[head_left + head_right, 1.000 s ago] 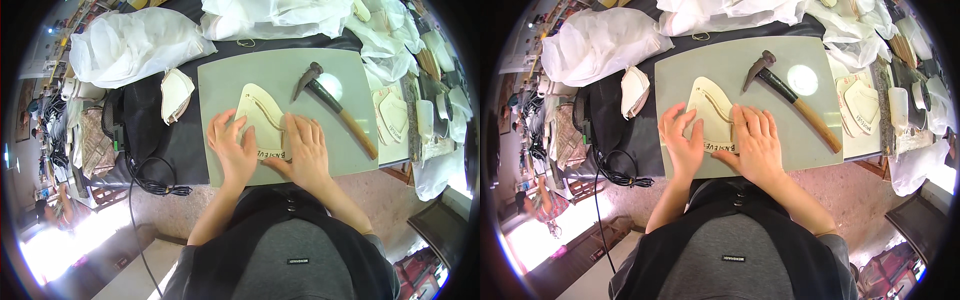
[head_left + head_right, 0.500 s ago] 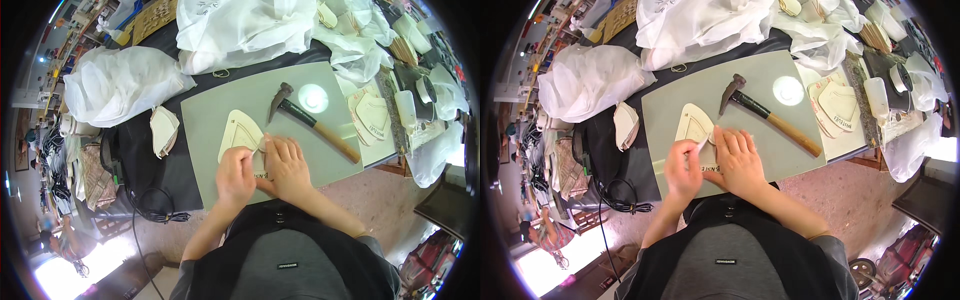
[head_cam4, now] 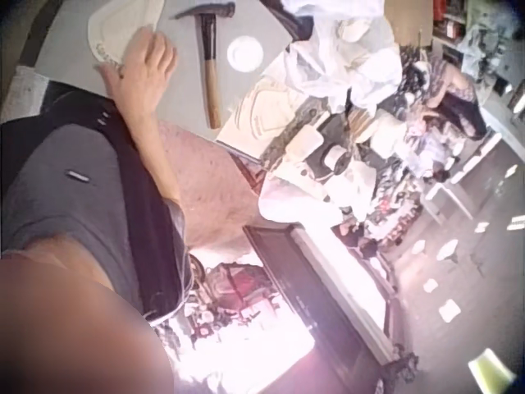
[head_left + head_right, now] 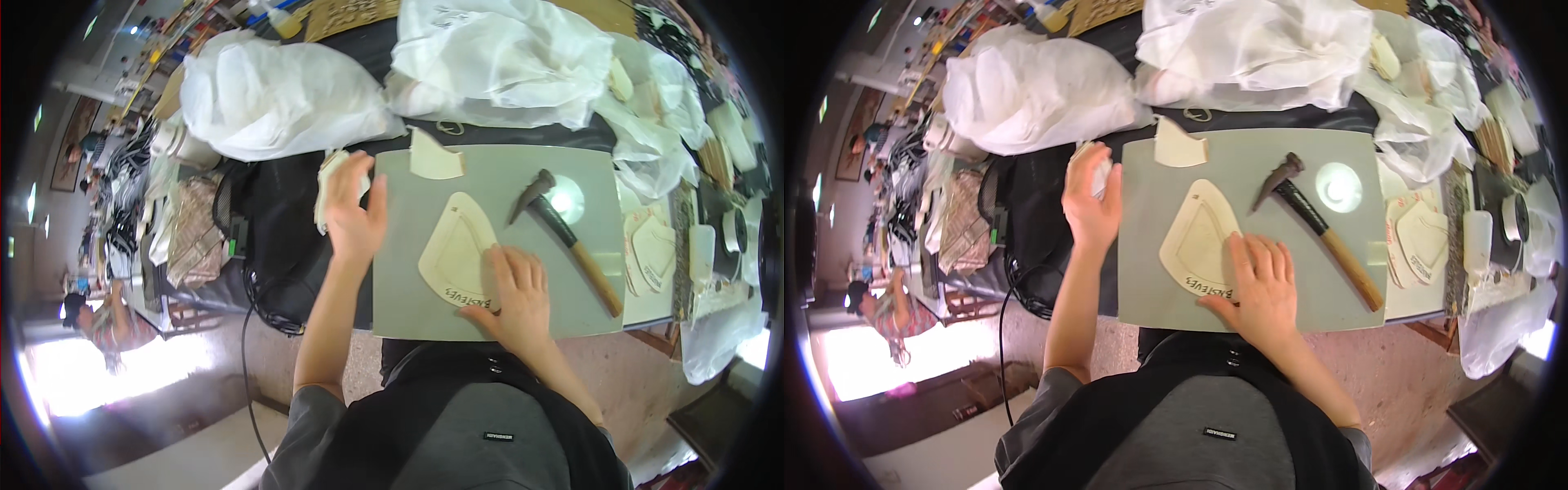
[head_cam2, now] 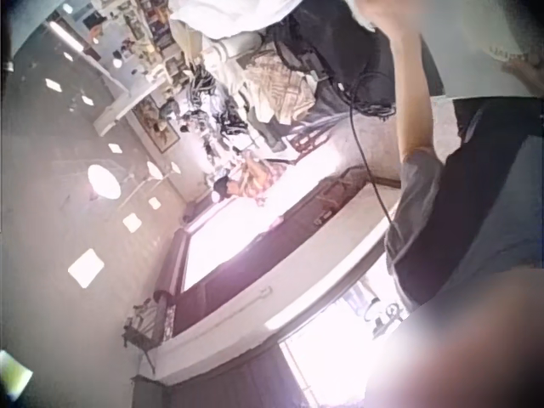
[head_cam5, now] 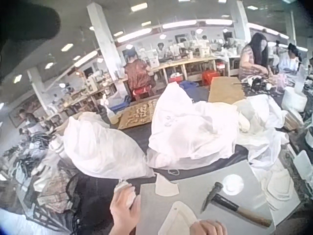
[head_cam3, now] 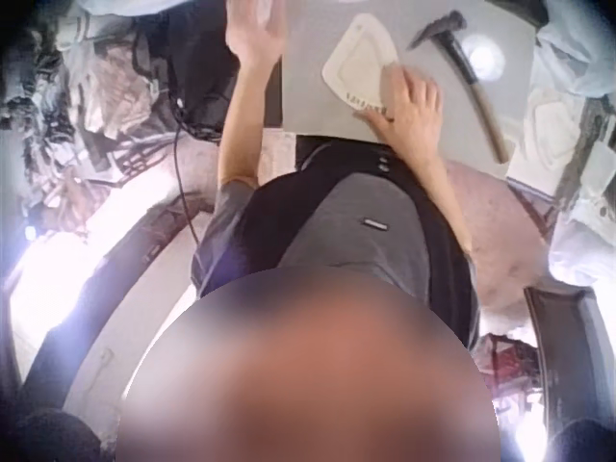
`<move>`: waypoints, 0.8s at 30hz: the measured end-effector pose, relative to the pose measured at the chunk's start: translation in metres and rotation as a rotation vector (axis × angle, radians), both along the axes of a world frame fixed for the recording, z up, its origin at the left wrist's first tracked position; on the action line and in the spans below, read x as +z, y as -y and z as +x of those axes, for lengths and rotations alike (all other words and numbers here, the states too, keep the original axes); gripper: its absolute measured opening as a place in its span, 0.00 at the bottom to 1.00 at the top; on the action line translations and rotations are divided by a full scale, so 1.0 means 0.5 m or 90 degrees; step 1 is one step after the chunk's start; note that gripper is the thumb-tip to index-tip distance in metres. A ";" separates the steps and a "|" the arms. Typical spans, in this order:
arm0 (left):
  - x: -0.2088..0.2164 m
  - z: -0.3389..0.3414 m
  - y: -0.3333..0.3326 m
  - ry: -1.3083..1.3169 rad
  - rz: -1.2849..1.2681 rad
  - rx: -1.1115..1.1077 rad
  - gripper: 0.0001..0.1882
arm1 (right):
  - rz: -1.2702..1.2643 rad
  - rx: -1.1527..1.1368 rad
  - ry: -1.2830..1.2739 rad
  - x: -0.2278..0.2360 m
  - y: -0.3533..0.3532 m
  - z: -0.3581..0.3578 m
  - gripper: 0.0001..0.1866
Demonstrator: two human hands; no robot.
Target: Folding and hammering the edges of shoe upper components on a workbench.
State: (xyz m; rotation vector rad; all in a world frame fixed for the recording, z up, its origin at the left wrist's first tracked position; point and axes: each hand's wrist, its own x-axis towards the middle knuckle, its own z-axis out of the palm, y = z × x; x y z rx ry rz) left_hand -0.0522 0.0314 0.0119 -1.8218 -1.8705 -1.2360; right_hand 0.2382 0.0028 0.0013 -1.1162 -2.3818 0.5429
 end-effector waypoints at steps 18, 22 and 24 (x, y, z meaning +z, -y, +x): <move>0.125 -0.018 0.106 -0.357 0.155 -0.184 0.08 | -0.653 0.026 -0.529 0.084 -0.081 0.009 0.26; 0.052 0.119 0.130 -0.251 0.106 -0.508 0.15 | -0.907 0.007 -0.608 0.069 -0.083 -0.034 0.17; 0.000 0.107 0.143 -0.135 0.021 -0.462 0.24 | -0.794 -0.108 -0.600 0.035 -0.073 -0.029 0.13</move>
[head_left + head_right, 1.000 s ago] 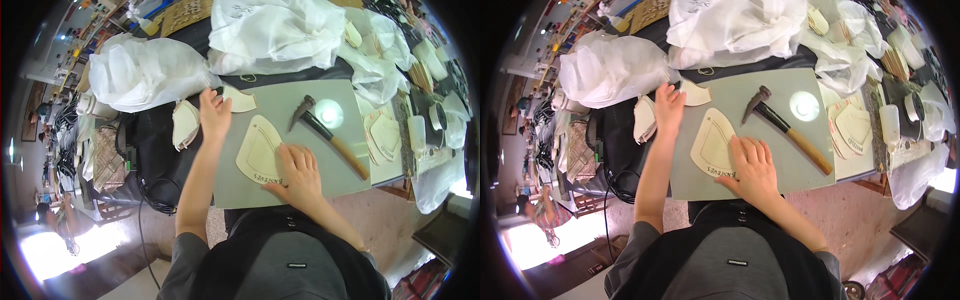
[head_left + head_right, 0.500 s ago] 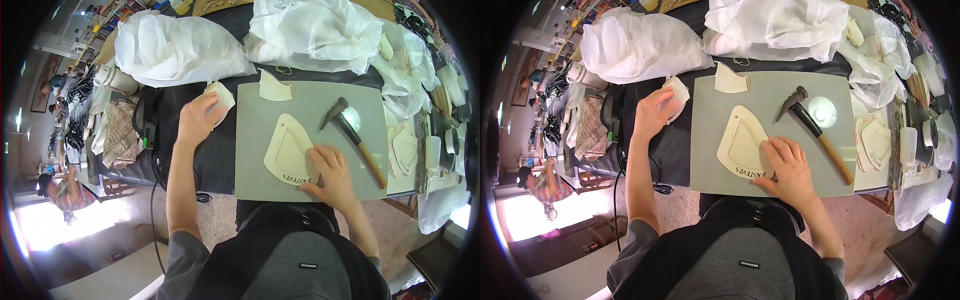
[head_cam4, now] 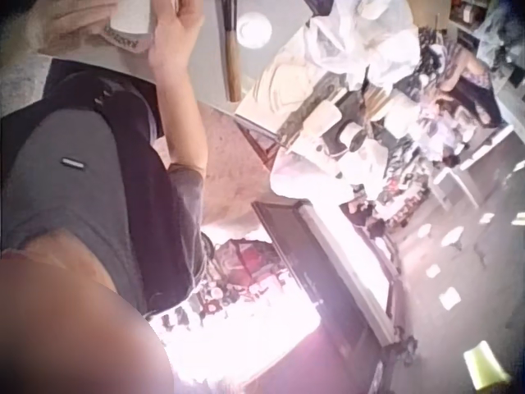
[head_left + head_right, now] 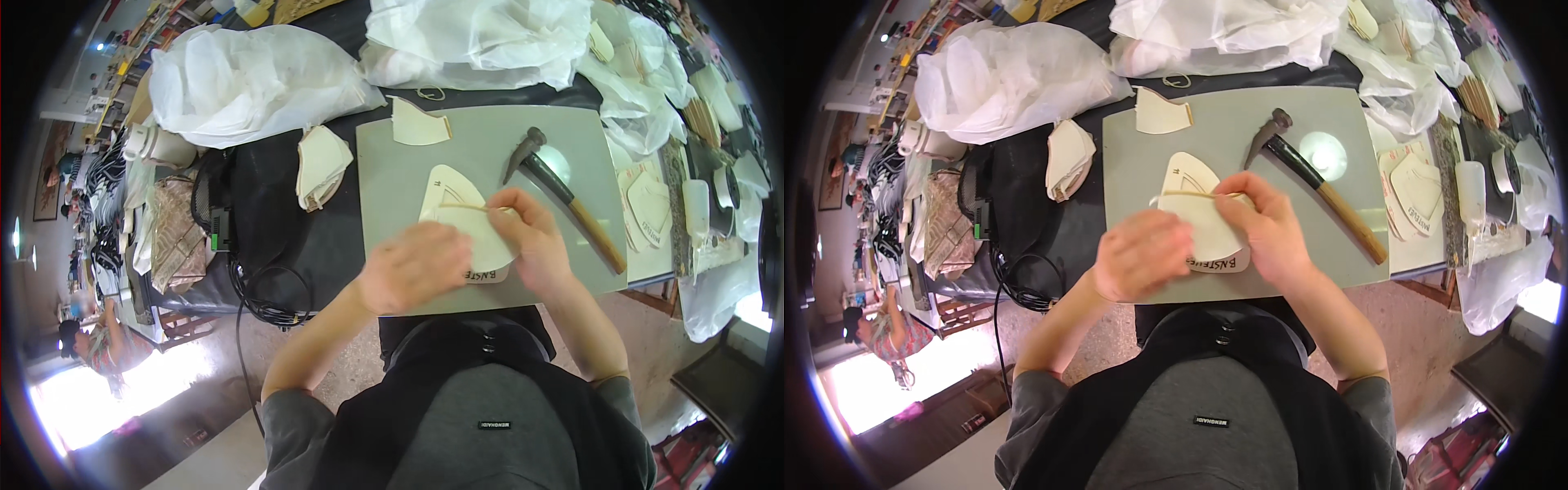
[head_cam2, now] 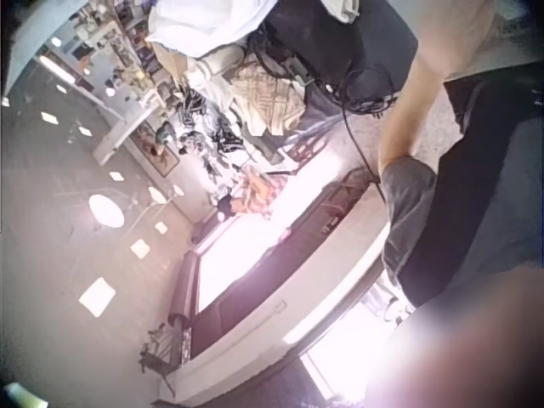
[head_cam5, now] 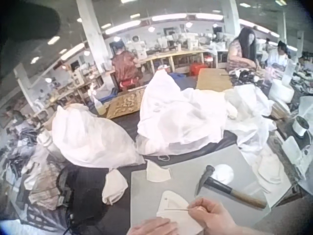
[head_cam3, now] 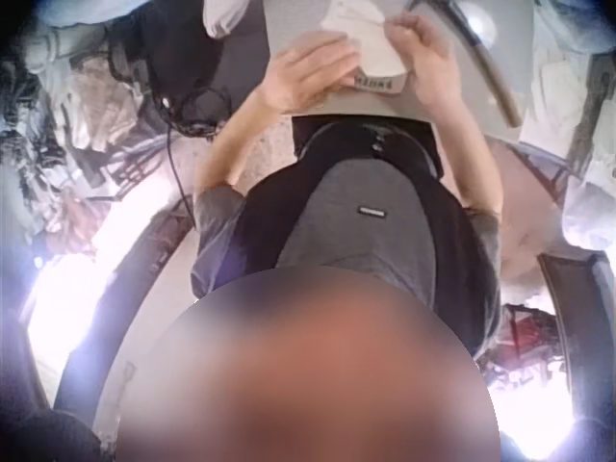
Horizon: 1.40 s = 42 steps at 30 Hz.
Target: Folding and hammering the edges of shoe upper components on a workbench.
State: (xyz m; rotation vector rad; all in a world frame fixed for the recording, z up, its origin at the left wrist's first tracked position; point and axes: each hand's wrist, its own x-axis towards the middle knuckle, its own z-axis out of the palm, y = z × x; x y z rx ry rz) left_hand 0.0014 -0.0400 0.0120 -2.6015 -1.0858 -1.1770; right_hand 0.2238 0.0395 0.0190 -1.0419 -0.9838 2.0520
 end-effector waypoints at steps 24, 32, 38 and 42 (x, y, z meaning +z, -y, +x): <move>0.014 0.048 -0.070 0.563 -0.924 0.019 0.14 | 0.804 0.007 0.557 -0.036 0.091 0.135 0.14; 0.009 0.072 -0.067 0.499 -0.968 0.078 0.12 | 0.800 0.011 0.514 -0.048 0.083 0.144 0.15; -0.001 0.061 -0.069 0.474 -0.967 0.072 0.12 | 0.821 0.018 0.519 -0.048 0.080 0.143 0.13; -0.004 0.051 -0.068 0.448 -0.983 0.058 0.12 | 0.819 0.028 0.515 -0.046 0.078 0.143 0.13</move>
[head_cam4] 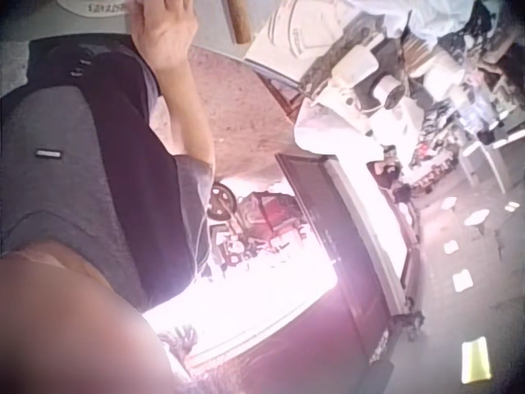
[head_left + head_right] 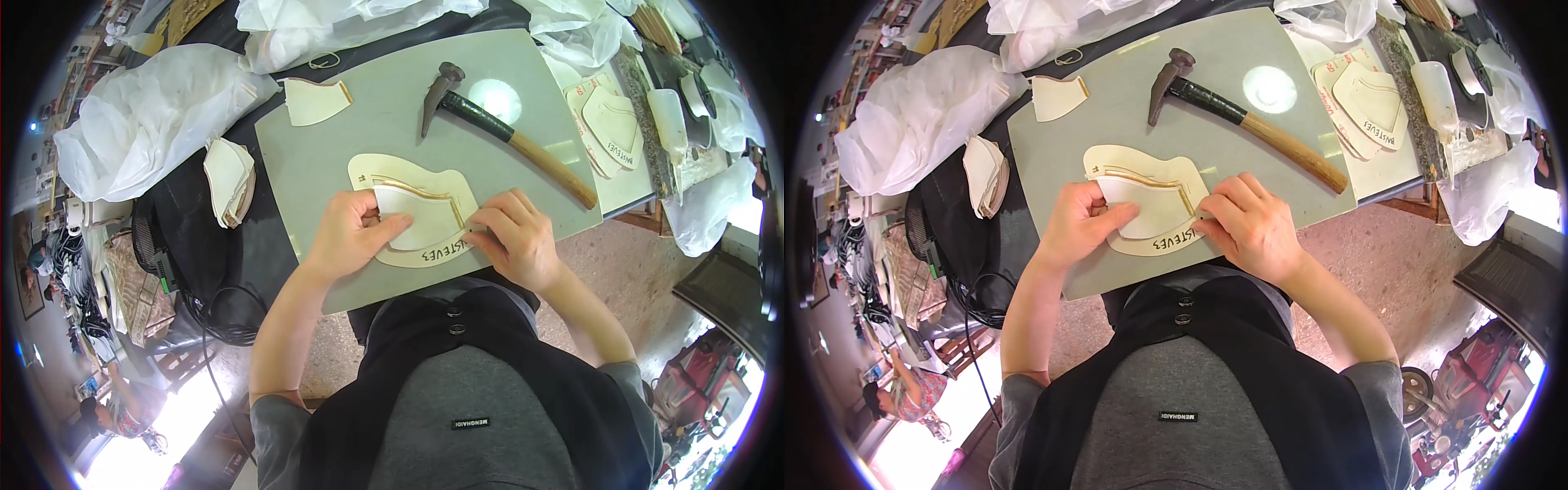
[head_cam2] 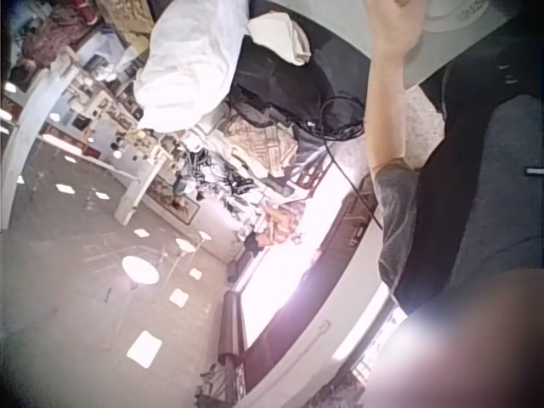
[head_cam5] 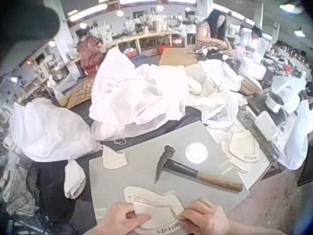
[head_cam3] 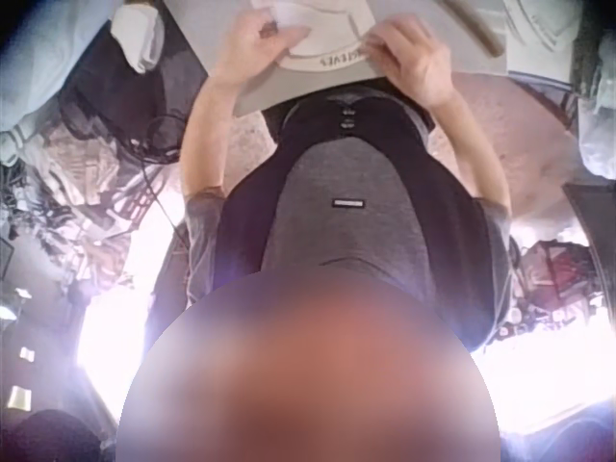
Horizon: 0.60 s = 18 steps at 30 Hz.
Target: Folding and hammering the edges of shoe upper components on a workbench.
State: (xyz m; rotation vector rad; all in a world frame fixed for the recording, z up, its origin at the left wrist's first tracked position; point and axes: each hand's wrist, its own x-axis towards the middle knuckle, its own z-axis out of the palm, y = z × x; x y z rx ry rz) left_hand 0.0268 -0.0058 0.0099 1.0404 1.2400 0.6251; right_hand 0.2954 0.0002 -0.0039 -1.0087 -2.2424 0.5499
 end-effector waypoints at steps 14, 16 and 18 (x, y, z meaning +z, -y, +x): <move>-0.004 0.014 0.000 -0.019 0.031 0.029 0.11 | -0.006 0.005 0.005 0.000 0.001 0.000 0.16; -0.008 0.009 0.000 -0.082 0.034 0.003 0.12 | 0.002 0.011 0.025 0.007 0.002 -0.004 0.19; -0.002 0.013 0.000 -0.120 0.051 -0.004 0.12 | 0.023 0.075 0.069 0.021 0.001 -0.006 0.22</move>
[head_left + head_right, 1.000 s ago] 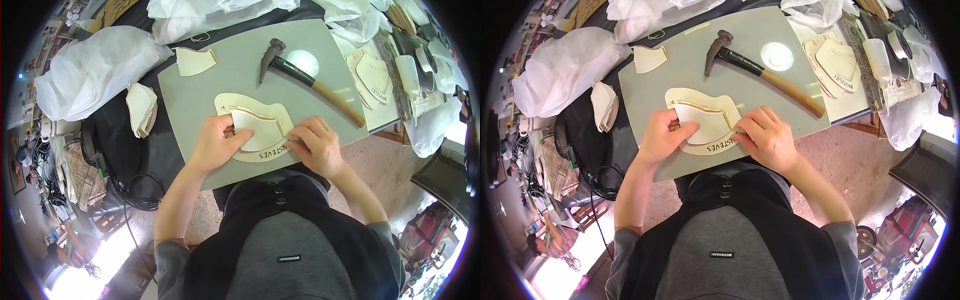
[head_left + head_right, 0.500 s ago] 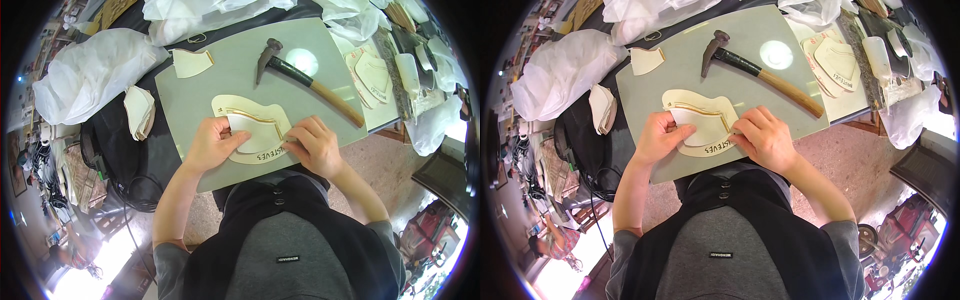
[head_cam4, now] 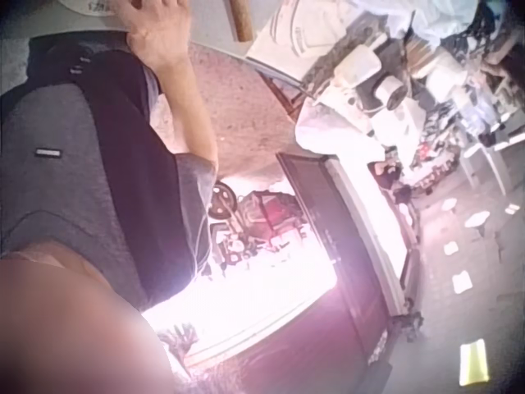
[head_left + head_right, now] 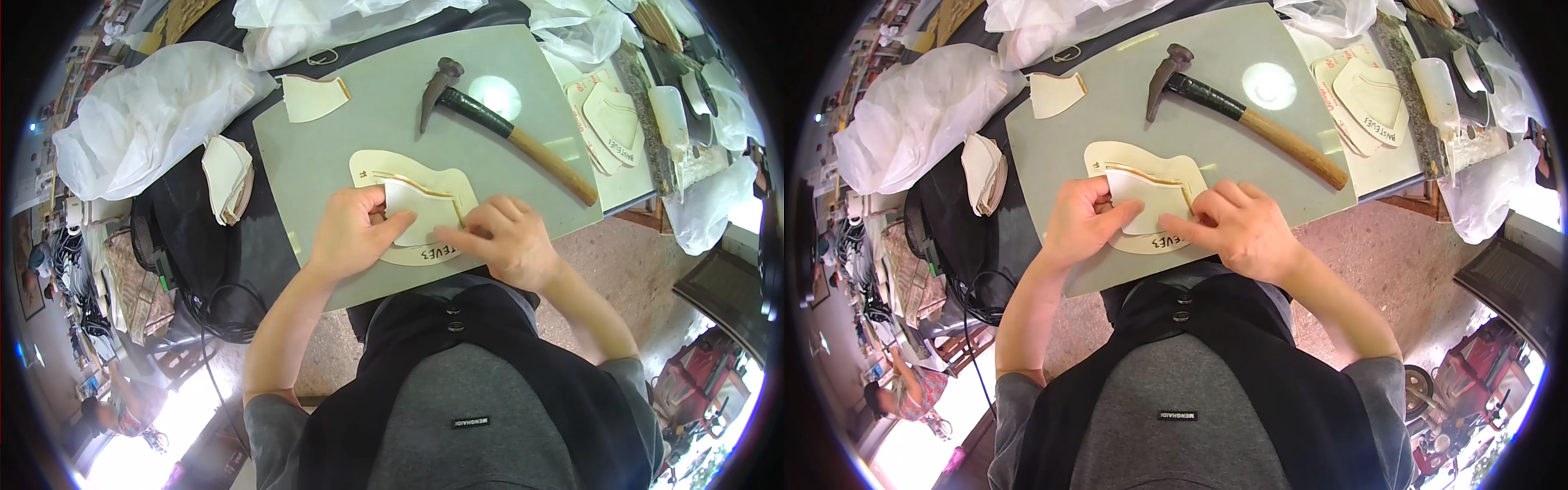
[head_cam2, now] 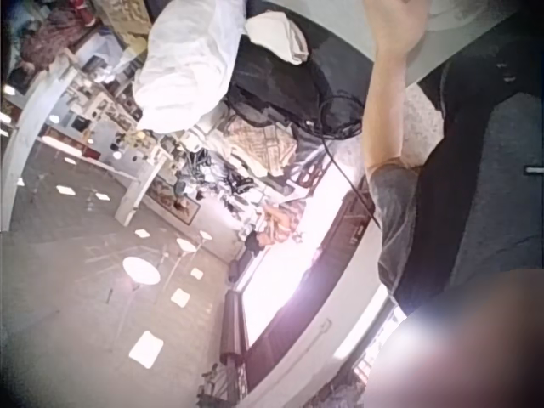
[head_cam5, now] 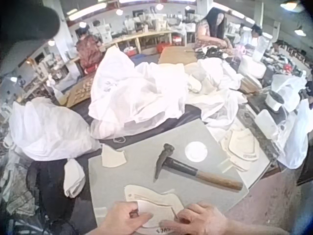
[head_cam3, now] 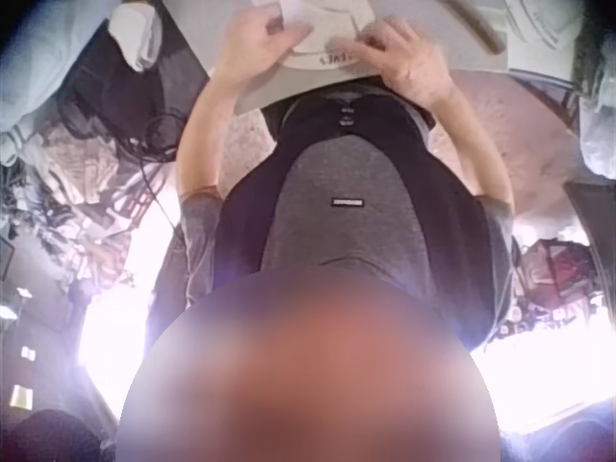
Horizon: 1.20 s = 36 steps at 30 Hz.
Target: Folding and hammering the edges of shoe upper components on a workbench.
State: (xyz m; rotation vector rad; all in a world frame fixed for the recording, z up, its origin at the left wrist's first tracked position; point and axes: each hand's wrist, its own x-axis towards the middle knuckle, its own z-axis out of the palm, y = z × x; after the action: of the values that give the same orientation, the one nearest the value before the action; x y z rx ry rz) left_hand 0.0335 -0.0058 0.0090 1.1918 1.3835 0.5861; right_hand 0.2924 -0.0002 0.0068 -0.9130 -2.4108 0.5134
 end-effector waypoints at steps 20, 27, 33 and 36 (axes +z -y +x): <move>0.042 -0.002 -0.005 -0.214 0.062 -0.083 0.13 | 0.020 0.052 0.083 0.002 0.003 -0.004 0.29; 0.038 0.027 0.023 -0.268 0.099 -0.037 0.13 | 0.023 -0.001 0.064 0.031 0.036 -0.031 0.26; 0.031 0.037 0.030 -0.230 0.121 0.015 0.15 | -0.004 -0.039 0.030 0.007 0.052 -0.010 0.24; 0.046 0.036 0.028 -0.228 0.094 0.019 0.13 | -0.004 -0.107 -0.015 0.008 0.054 0.025 0.23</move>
State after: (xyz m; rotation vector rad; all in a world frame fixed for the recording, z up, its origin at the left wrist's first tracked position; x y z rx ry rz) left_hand 0.0515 -0.0200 0.0321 1.4479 1.6823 0.5186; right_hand 0.3047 -0.0271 0.0106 -1.0953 -2.2875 0.4663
